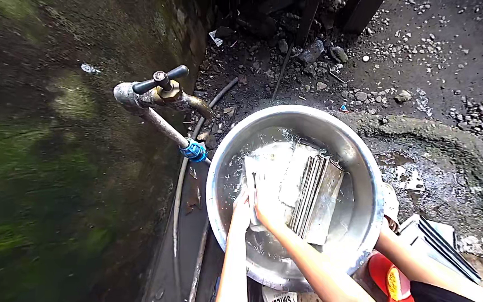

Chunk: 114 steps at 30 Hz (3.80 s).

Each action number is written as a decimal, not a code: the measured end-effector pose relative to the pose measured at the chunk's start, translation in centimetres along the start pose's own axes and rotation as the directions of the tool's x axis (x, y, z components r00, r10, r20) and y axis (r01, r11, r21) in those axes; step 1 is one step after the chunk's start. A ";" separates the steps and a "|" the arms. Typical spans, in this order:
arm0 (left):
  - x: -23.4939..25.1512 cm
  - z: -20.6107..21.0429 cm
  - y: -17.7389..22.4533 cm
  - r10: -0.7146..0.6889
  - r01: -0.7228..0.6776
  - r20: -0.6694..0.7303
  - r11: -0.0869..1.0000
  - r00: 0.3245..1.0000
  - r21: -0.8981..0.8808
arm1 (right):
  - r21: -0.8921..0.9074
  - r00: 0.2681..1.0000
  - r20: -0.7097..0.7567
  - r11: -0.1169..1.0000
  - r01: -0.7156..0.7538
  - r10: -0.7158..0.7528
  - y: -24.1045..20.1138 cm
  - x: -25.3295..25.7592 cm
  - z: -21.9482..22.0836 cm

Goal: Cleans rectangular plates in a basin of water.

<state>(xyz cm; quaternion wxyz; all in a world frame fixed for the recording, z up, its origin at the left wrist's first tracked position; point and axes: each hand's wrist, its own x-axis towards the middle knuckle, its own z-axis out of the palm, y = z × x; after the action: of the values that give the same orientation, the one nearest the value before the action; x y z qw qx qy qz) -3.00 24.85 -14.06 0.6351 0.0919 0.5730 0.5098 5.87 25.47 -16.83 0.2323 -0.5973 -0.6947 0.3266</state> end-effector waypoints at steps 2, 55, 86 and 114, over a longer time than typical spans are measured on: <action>0.7 -0.1 -0.2 0.014 -0.011 -0.049 0.997 0.999 0.070 | 0.039 0.985 0.079 0.987 0.153 -0.156 0.9 -5.3 0.0; 2.0 -1.2 -1.6 0.167 -0.067 -0.211 0.909 0.963 0.412 | -0.150 0.991 0.038 0.982 -0.119 0.126 2.4 -8.8 -1.1; 1.8 -1.1 -1.8 0.113 0.002 -0.237 0.899 0.965 0.438 | -0.180 0.984 0.086 0.974 -0.138 0.155 0.0 -7.2 0.3; 2.0 -1.0 -1.7 -0.027 0.129 -0.286 0.929 0.958 0.346 | -0.246 0.862 0.504 0.965 0.094 0.044 0.2 -1.8 -2.2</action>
<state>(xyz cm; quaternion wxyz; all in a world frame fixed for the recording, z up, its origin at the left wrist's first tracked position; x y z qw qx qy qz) -3.20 25.09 -16.86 0.5412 0.1119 0.7429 0.3778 7.90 24.08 -15.38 -0.0348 -0.5070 -0.7760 0.3735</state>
